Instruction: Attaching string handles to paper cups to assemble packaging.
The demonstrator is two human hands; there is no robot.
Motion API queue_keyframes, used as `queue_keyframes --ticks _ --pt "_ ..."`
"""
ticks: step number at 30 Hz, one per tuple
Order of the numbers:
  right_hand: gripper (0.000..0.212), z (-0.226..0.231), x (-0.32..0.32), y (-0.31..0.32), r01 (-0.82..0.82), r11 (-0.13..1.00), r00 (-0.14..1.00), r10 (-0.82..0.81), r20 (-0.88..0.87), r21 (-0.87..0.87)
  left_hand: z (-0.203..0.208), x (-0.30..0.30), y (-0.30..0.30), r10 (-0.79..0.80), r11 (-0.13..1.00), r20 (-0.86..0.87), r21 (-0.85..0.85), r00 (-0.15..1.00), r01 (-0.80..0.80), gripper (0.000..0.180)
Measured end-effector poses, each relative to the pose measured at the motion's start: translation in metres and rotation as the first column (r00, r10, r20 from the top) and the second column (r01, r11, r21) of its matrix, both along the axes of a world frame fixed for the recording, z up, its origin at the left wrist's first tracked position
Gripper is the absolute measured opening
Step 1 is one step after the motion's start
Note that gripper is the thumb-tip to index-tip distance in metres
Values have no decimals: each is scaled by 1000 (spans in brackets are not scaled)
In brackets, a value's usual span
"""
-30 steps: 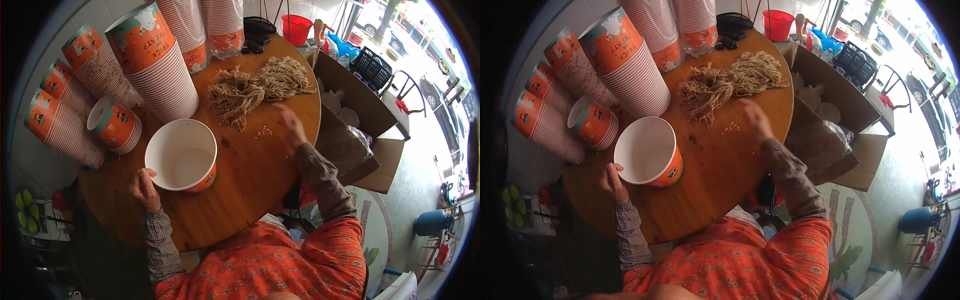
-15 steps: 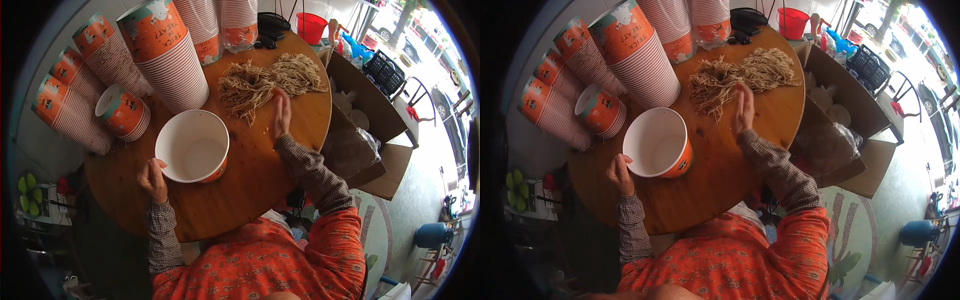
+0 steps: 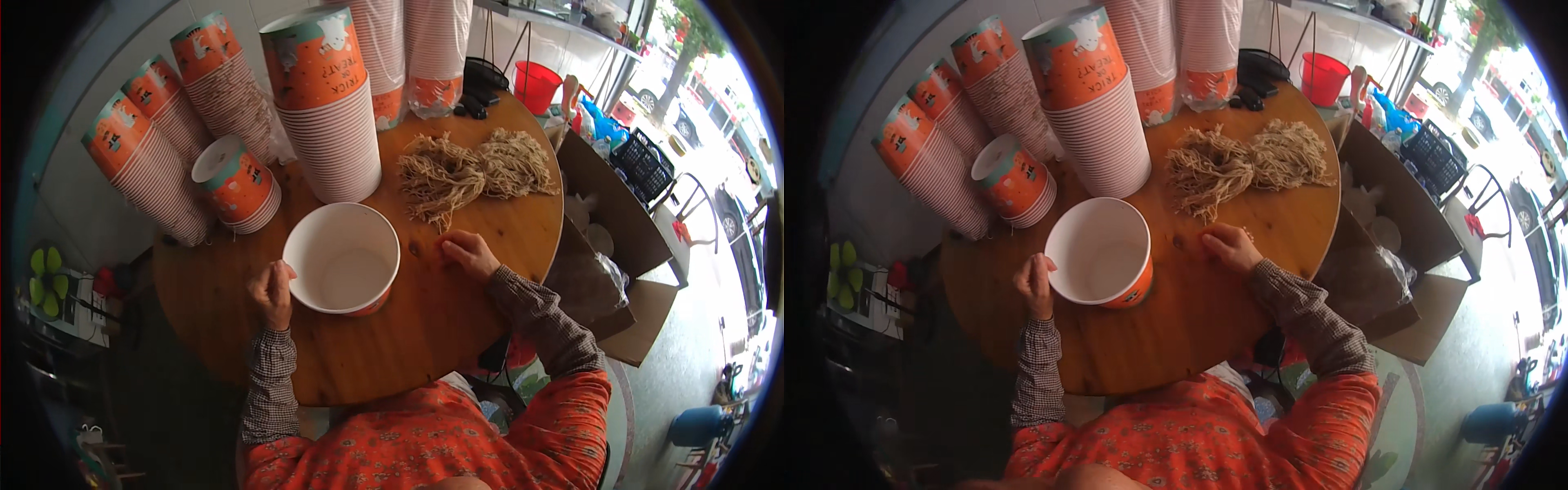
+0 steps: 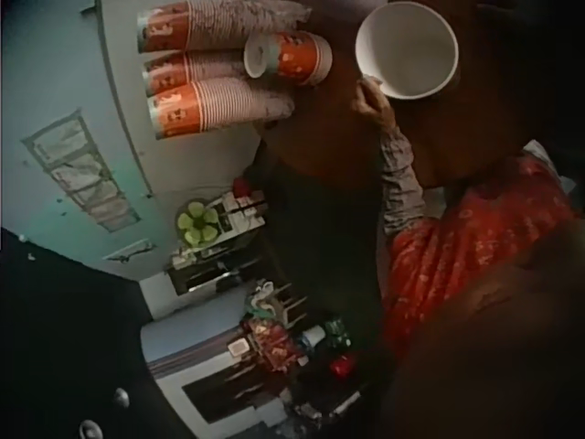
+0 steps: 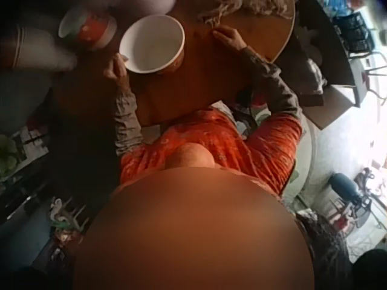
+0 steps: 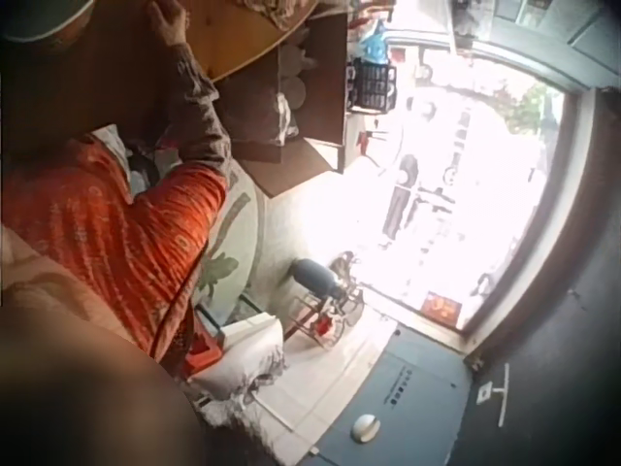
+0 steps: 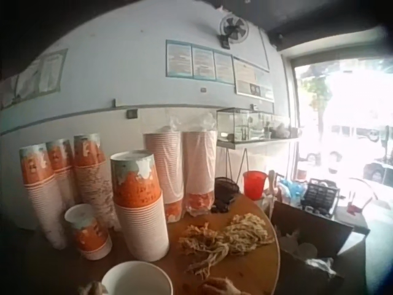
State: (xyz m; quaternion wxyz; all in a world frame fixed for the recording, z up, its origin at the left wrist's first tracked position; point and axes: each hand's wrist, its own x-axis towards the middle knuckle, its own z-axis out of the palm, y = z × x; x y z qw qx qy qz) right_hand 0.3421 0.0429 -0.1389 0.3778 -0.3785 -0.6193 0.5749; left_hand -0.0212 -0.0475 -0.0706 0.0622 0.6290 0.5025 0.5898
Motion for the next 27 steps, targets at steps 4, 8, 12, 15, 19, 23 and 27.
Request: queue_keyframes --ticks 4,8,12,15,19,23,27 --pt "20 -8 3 32 162 946 987 -154 -51 282 -1 -2 4 -41 999 18 -30 999 42 34" --pt "17 43 -37 35 242 945 968 -251 11 219 -16 -16 1 -44 998 148 -31 988 49 28" --pt "16 57 -72 77 364 867 931 -347 -110 341 -25 -27 1 -29 999 189 -29 982 35 23" --pt "17 75 -89 104 432 746 862 -507 11 506 -14 -28 -6 -141 989 116 -27 983 145 29" --pt "16 65 -82 110 387 607 690 -690 219 695 -4 -29 -10 -254 966 -134 4 958 257 39" --pt "15 20 -65 107 386 548 507 -798 326 742 -1 -18 -9 -284 958 -131 -7 950 286 39" --pt "17 19 -66 115 293 557 439 -801 408 777 0 -18 -9 -290 957 -159 -33 944 288 41"
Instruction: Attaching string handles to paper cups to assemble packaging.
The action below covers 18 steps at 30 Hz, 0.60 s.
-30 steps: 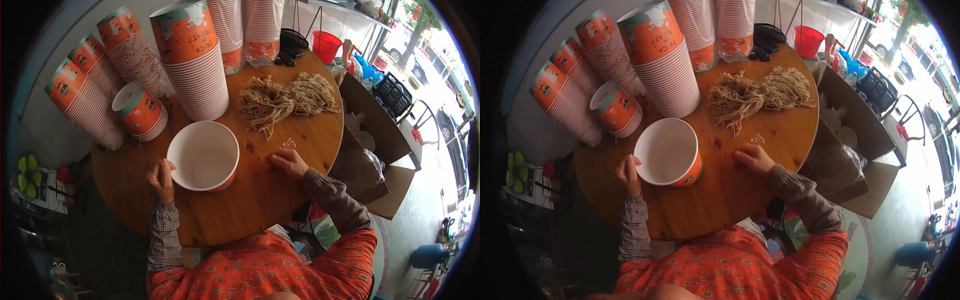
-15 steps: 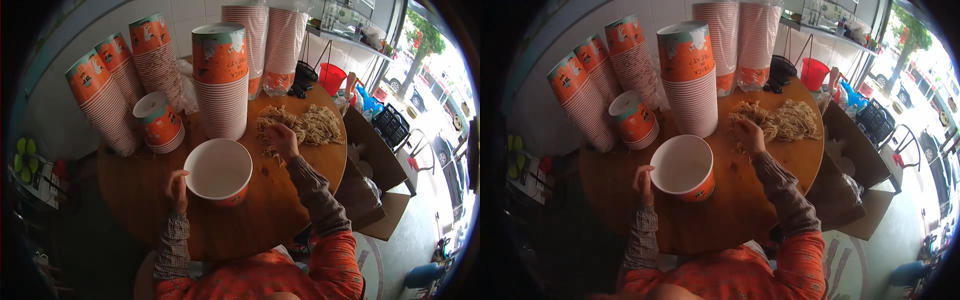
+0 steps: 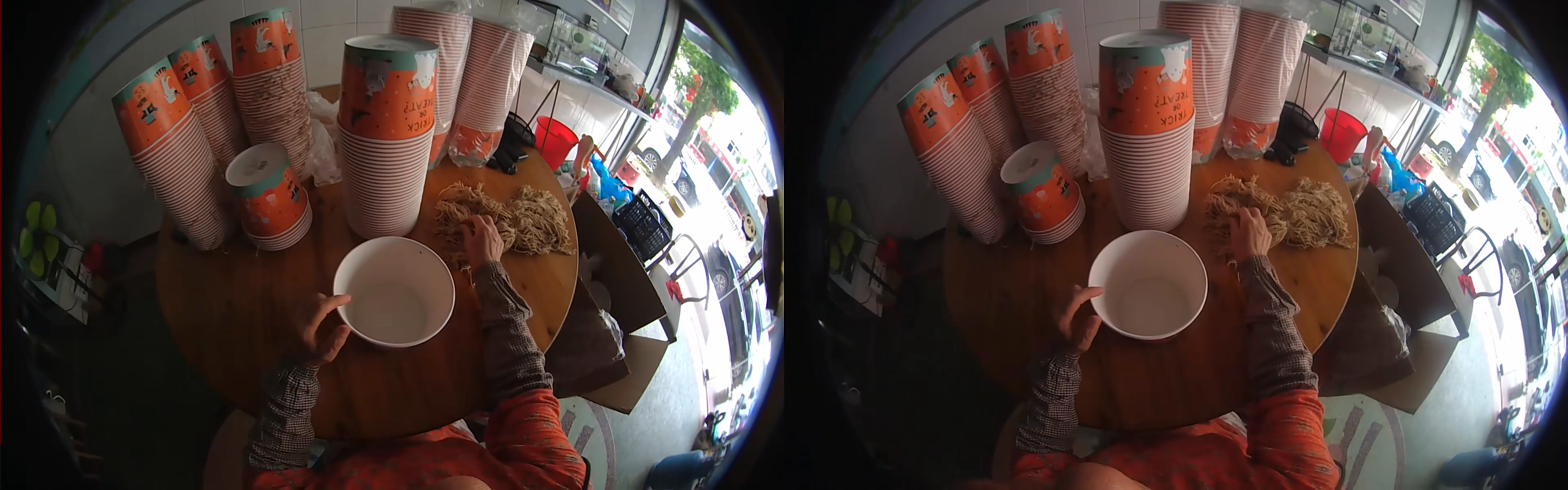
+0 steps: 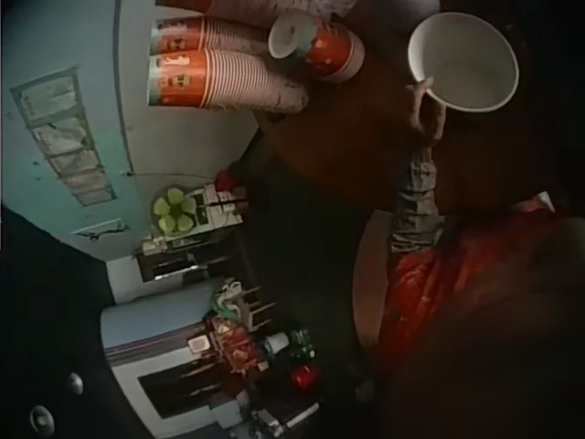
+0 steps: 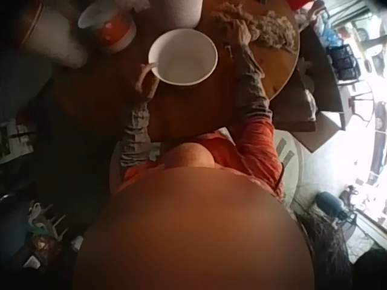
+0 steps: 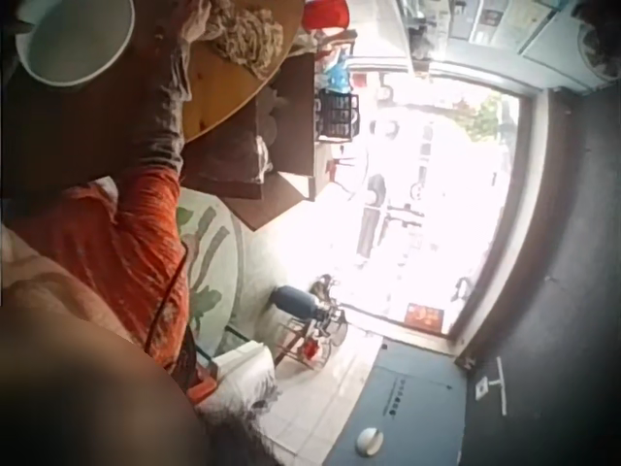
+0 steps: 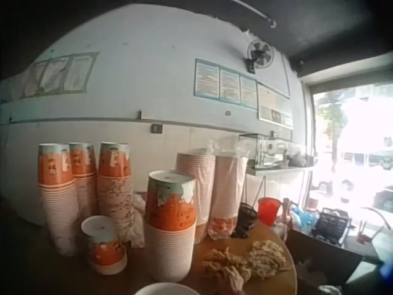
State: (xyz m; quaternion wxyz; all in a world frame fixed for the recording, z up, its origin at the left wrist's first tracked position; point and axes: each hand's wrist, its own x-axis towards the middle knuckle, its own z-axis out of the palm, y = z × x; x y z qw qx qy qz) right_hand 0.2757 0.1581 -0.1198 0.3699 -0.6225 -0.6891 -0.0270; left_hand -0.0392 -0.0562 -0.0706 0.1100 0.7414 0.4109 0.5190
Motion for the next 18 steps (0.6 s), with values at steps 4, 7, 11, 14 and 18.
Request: queue_keyframes --ticks 4,7,11,14,18 --pt "17 -1 -5 1 -20 999 997 17 -78 -41 -11 -6 5 61 991 -6 117 998 -60 45" --pt "16 -3 3 4 -66 998 972 60 -227 -17 -13 -10 9 180 966 30 181 983 -183 43" --pt "14 2 6 -2 -90 994 921 108 -375 65 -20 -15 11 269 948 95 149 958 -281 39" --pt "12 18 -8 -15 -152 975 928 198 -315 164 -19 -21 11 354 907 39 230 934 -353 35" --pt "10 47 -37 -46 -384 887 844 450 -293 257 -15 -21 14 403 878 -39 299 915 -374 28"
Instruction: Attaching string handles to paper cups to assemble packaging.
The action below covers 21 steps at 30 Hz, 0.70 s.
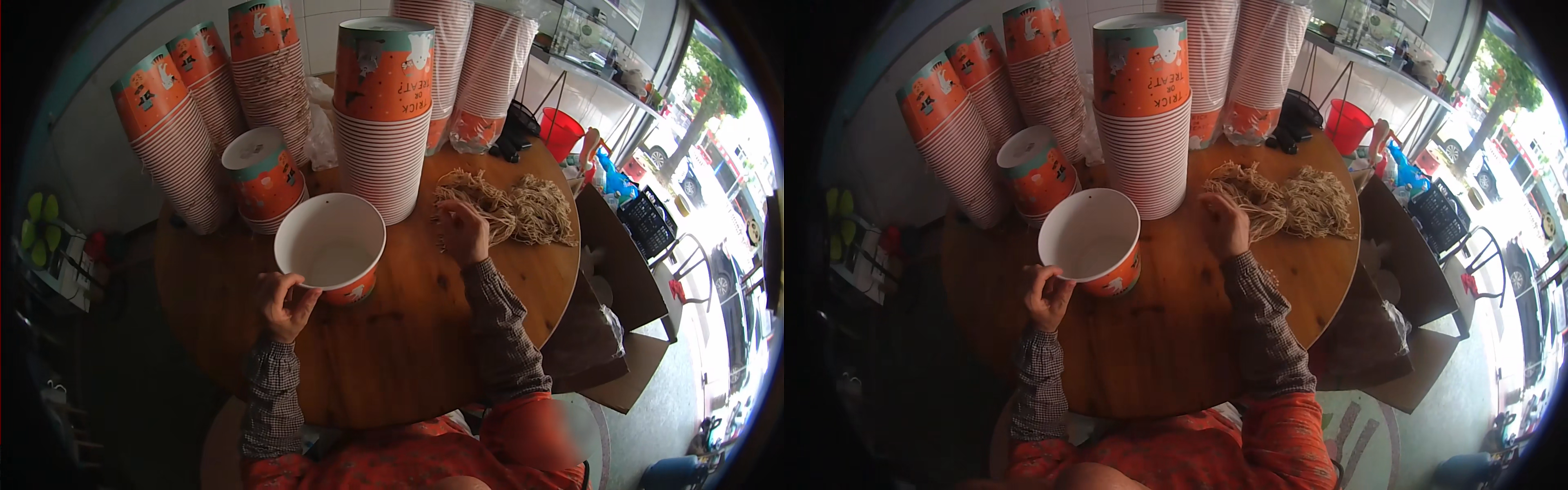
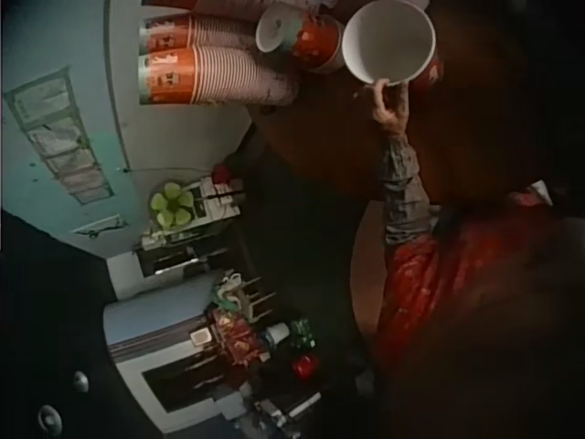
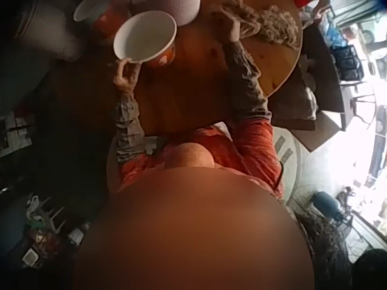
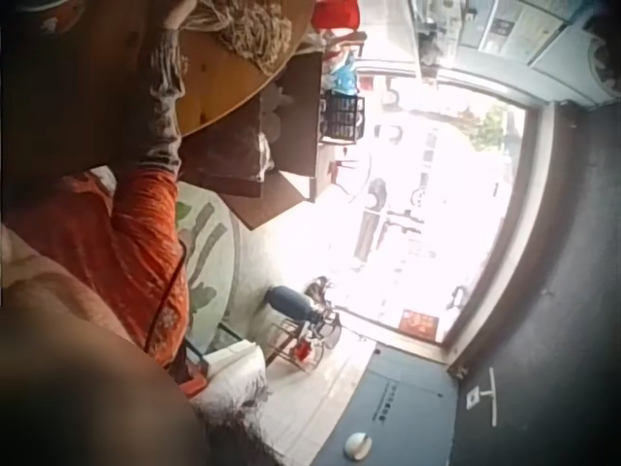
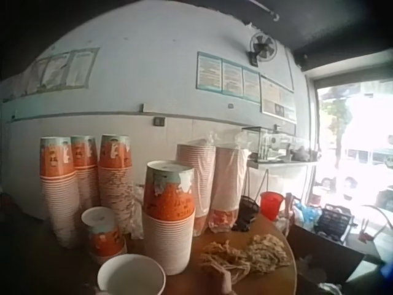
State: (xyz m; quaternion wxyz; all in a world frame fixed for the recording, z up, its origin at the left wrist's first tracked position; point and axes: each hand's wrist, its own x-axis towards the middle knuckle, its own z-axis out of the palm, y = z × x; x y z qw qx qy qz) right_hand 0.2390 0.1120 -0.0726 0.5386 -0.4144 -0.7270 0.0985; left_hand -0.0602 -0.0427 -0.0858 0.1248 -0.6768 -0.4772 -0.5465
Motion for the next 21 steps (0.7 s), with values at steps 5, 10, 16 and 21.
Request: queue_keyframes --ticks 5,10,16,21 --pt "14 41 -43 -81 -565 785 820 498 -283 -256 -10 4 -14 92 995 222 27 971 -100 26" --pt "23 59 -63 -136 -637 767 771 632 81 80 18 37 -29 -230 966 -92 97 969 238 27" --pt "25 49 -64 -139 -586 794 803 541 249 163 24 72 -30 -145 989 27 43 989 144 21" --pt "22 50 -61 -136 -548 823 831 517 204 149 28 81 -20 -107 993 76 63 991 103 12"
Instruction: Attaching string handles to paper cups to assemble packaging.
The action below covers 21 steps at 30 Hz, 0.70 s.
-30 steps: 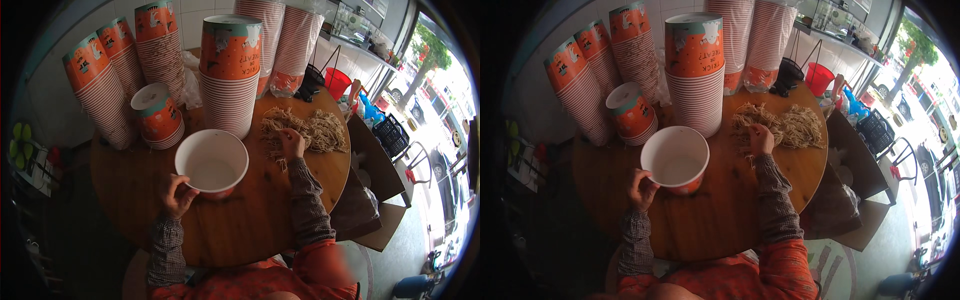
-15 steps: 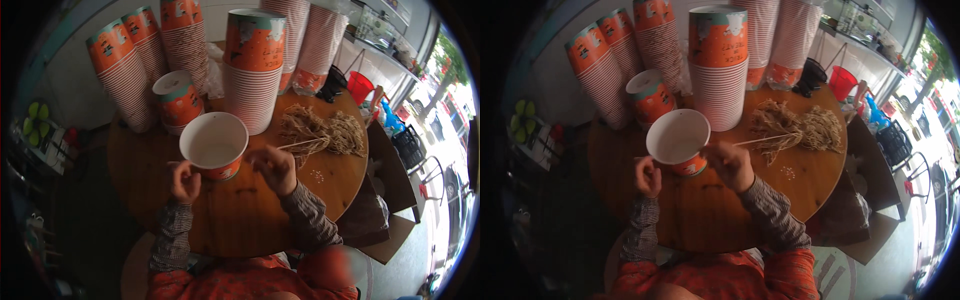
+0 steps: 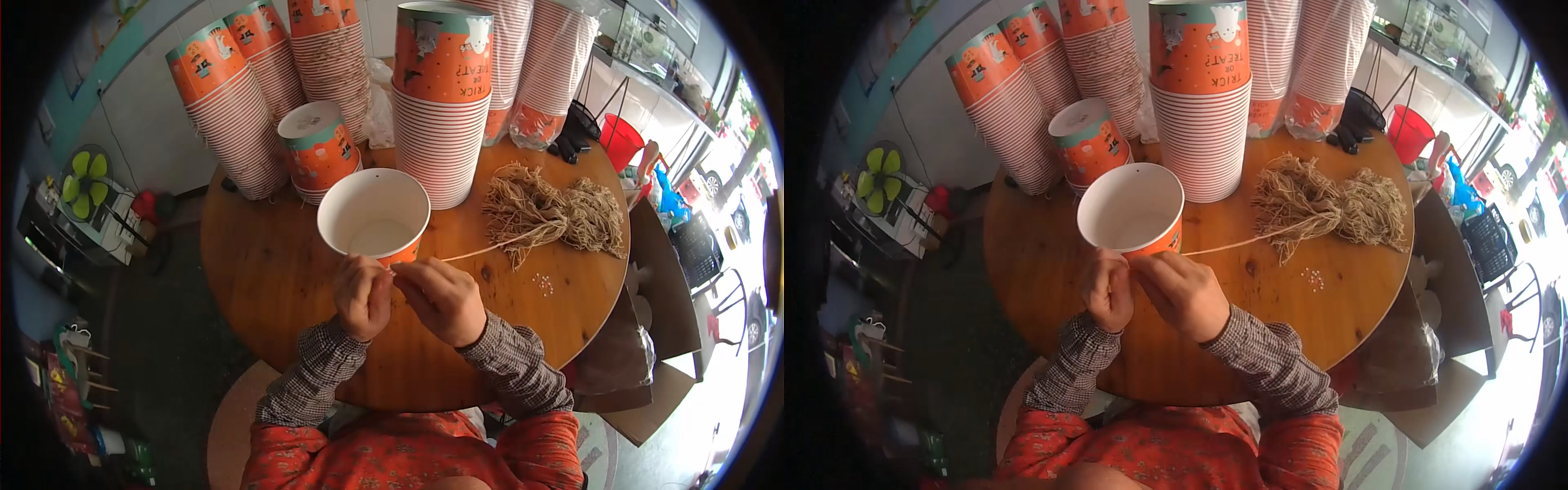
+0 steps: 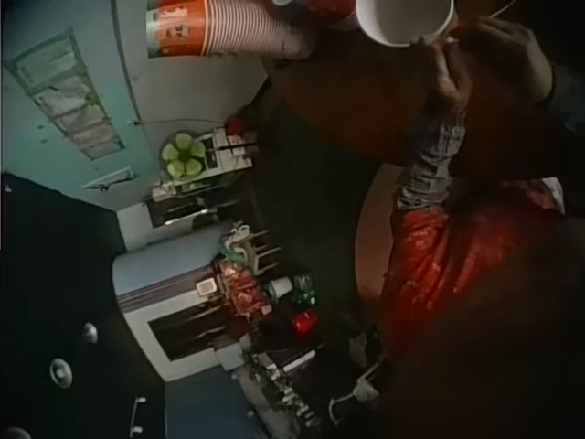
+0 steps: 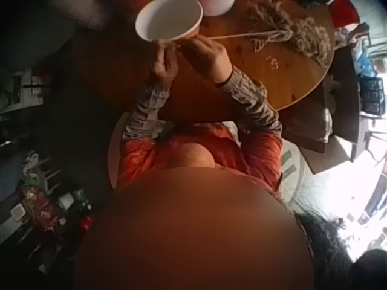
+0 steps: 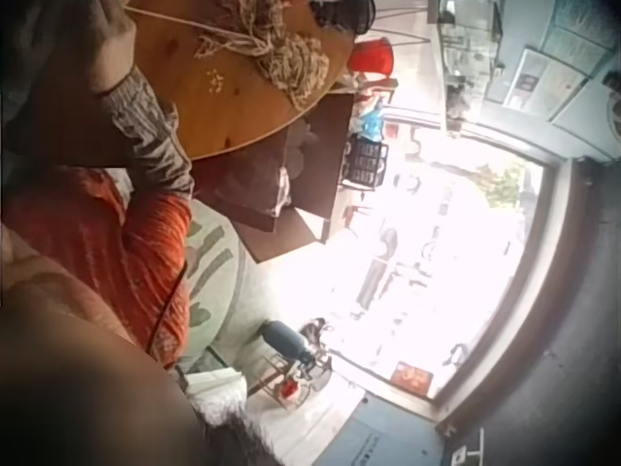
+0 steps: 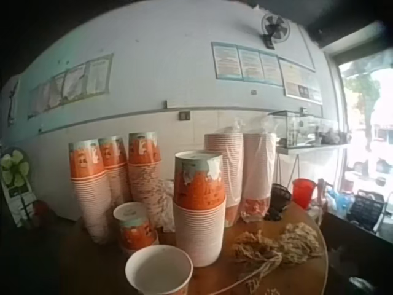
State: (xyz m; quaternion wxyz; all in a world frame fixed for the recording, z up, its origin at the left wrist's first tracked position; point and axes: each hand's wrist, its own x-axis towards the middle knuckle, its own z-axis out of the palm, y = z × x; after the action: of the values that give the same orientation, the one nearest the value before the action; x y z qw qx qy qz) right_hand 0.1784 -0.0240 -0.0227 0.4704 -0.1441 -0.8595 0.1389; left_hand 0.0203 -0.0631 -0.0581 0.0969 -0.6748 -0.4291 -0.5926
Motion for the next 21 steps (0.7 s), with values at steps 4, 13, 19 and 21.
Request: queue_keyframes --ticks 4,13,19,21 --pt "21 7 3 -4 -136 890 967 23 -254 -435 1 -2 6 -202 977 32 79 979 199 6" --pt "15 -11 -4 11 -152 878 982 83 -170 -454 -9 -4 7 -118 993 72 -8 990 118 8" --pt "7 -16 -5 22 -212 595 976 82 -204 -775 -4 -8 10 -43 998 15 -54 999 44 16" --pt "7 -15 -5 23 -253 526 966 91 -242 -812 -3 -10 12 -38 996 31 -75 999 41 17"
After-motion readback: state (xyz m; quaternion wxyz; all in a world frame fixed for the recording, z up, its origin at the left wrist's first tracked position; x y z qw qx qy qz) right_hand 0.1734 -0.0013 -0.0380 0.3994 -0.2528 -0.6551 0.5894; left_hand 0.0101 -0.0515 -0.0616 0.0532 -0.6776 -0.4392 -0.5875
